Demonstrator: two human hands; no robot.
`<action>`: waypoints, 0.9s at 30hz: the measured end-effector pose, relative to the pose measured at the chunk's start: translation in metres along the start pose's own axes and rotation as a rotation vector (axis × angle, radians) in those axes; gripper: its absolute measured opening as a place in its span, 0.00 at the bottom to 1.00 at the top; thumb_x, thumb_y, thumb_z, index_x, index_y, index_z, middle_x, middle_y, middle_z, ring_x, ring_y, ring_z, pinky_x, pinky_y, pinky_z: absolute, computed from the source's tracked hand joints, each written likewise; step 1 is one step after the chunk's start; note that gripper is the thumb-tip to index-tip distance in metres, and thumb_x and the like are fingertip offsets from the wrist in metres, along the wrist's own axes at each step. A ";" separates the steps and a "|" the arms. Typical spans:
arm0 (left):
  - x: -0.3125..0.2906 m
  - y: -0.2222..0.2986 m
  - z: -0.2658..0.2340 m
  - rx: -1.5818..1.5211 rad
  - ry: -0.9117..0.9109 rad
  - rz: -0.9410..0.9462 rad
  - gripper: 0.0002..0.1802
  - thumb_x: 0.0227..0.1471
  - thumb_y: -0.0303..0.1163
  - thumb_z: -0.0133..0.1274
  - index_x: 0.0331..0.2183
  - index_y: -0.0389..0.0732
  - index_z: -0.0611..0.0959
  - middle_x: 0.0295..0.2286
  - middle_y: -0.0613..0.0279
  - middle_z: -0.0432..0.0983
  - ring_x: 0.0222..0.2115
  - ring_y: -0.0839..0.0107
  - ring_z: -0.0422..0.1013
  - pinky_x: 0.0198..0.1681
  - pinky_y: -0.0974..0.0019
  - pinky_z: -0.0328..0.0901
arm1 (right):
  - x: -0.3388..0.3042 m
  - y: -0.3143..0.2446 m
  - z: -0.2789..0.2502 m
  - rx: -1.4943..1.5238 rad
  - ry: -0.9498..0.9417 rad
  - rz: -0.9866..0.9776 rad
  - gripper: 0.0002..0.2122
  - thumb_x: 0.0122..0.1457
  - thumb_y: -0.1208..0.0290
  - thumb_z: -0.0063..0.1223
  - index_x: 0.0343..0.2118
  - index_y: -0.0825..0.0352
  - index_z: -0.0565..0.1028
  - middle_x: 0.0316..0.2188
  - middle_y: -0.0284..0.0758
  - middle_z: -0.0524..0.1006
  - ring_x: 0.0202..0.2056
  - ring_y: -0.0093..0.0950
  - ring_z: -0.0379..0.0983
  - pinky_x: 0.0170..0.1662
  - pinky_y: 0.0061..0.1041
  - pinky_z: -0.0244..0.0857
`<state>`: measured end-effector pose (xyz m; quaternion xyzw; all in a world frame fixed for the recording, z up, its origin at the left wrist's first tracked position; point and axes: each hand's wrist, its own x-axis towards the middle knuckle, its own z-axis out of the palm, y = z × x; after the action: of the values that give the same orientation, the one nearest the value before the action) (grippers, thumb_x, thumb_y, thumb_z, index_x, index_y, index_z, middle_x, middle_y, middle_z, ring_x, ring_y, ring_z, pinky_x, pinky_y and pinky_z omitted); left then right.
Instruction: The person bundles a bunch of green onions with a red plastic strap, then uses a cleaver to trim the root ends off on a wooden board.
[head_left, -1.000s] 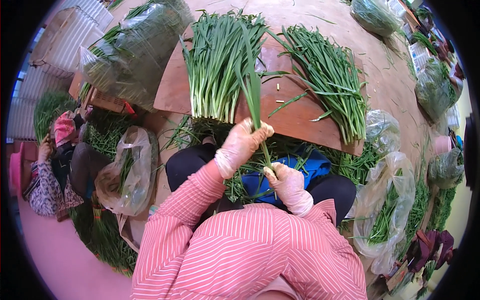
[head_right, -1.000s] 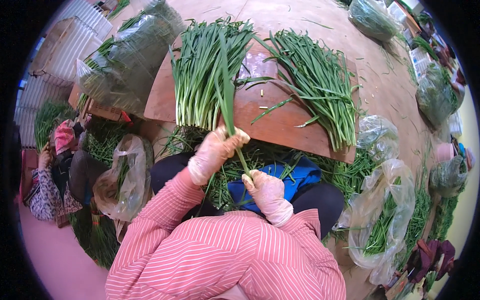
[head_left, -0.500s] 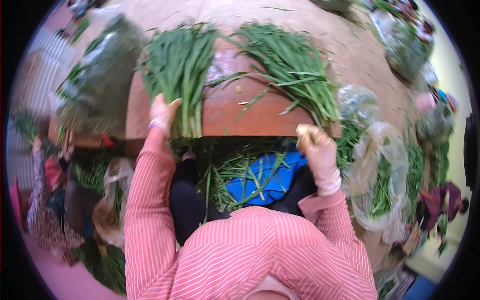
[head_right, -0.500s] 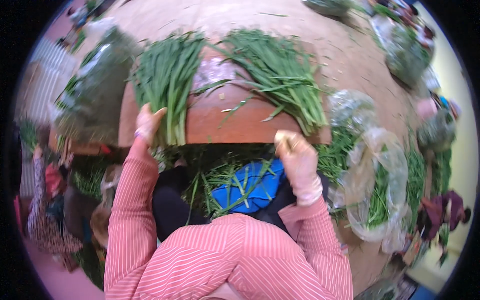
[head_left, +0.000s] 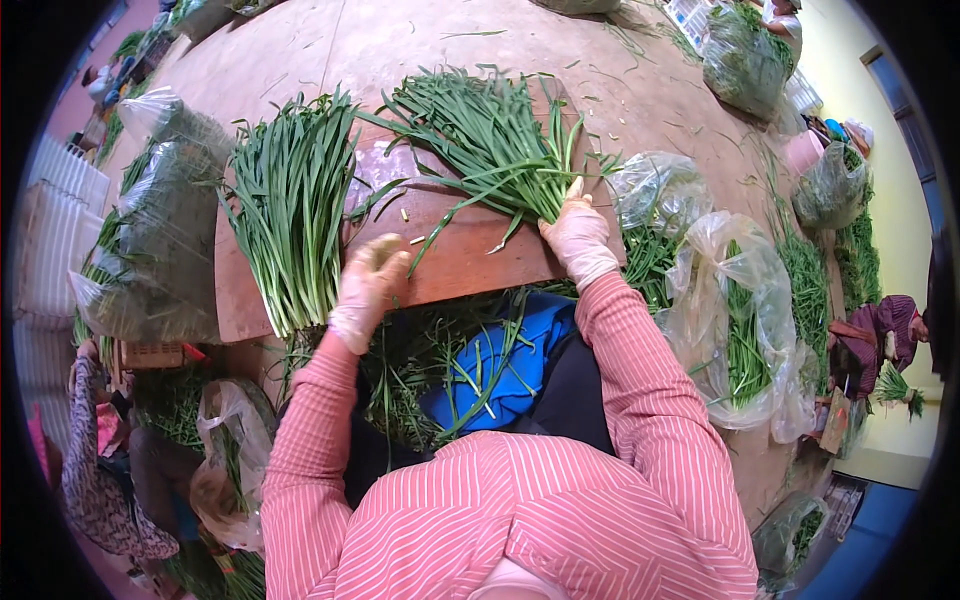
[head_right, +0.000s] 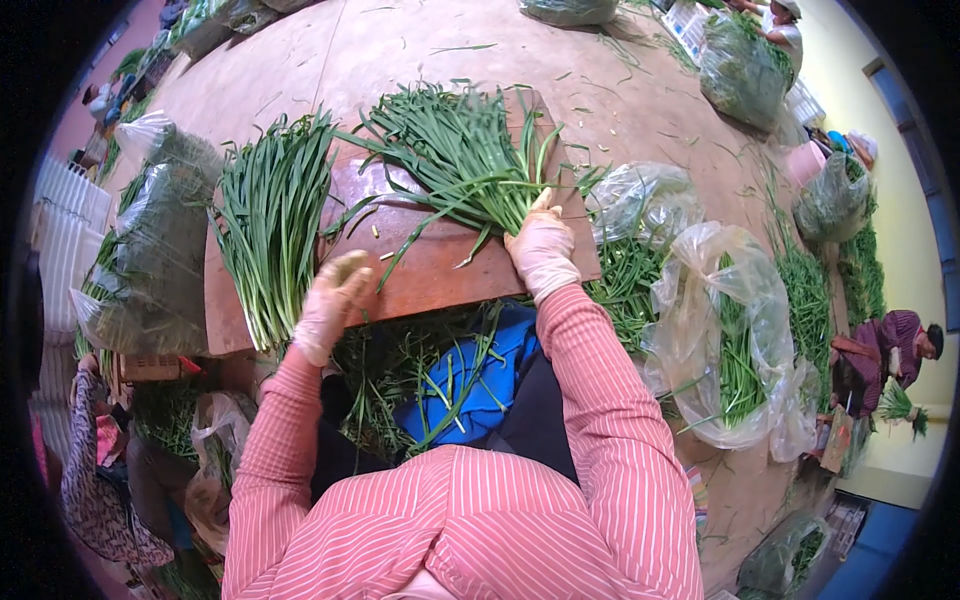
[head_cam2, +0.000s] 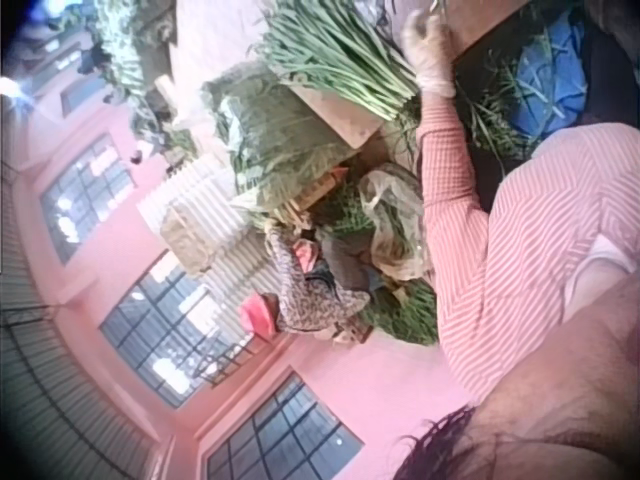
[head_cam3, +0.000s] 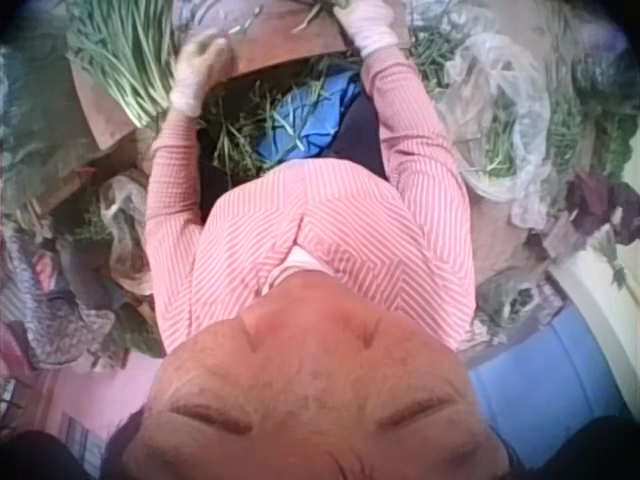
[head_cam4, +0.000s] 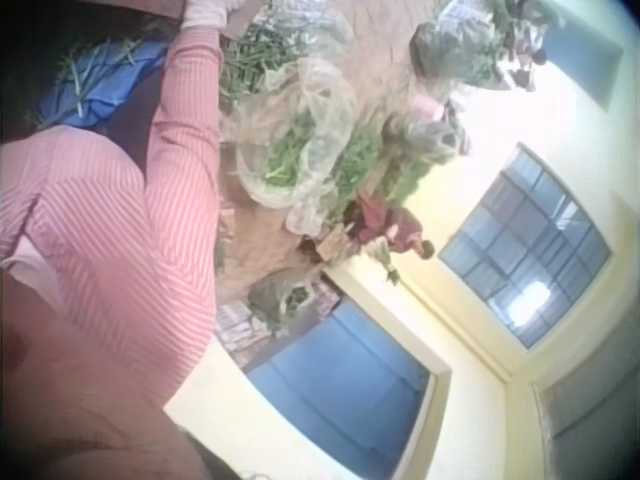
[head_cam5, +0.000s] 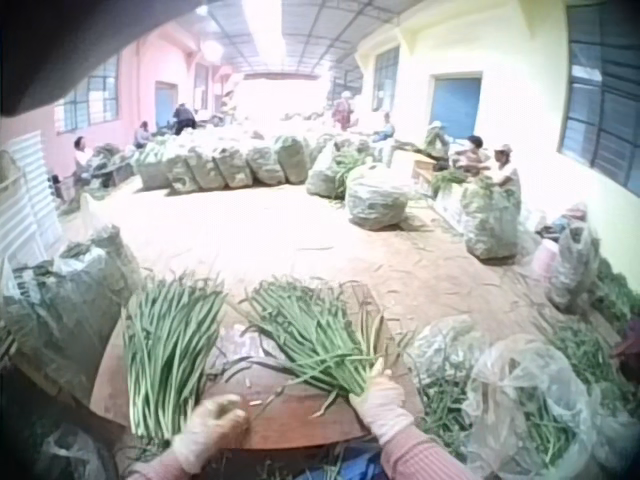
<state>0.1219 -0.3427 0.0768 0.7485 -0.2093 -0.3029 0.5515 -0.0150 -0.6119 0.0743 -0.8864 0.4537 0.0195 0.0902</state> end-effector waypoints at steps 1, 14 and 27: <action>-0.004 0.015 0.013 -0.087 -0.141 -0.171 0.21 0.56 0.36 0.51 0.49 0.39 0.72 0.37 0.62 0.75 0.36 0.77 0.70 0.37 0.73 0.67 | -0.002 -0.003 0.003 -0.161 0.108 -0.024 0.40 0.50 0.56 0.59 0.59 0.75 0.52 0.40 0.47 0.75 0.40 0.36 0.75 0.43 0.30 0.69; 0.012 -0.008 0.099 -1.208 -0.200 -0.272 0.18 0.57 0.38 0.50 0.47 0.40 0.74 0.41 0.57 0.75 0.41 0.64 0.72 0.46 0.59 0.68 | -0.102 -0.038 -0.001 0.330 0.162 -0.772 0.26 0.51 0.58 0.56 0.49 0.71 0.69 0.35 0.43 0.76 0.39 0.37 0.73 0.43 0.31 0.66; -0.003 -0.012 0.083 -1.153 -0.448 -0.268 0.24 0.56 0.36 0.49 0.52 0.36 0.69 0.44 0.50 0.73 0.41 0.62 0.73 0.43 0.58 0.71 | -0.006 -0.066 0.002 0.453 -0.428 -0.046 0.21 0.51 0.49 0.52 0.32 0.66 0.77 0.31 0.39 0.79 0.34 0.38 0.77 0.38 0.32 0.69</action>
<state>0.0626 -0.3945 0.0486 0.2694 -0.0274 -0.5829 0.7661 0.0350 -0.5692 0.0820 -0.8295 0.3970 0.1021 0.3793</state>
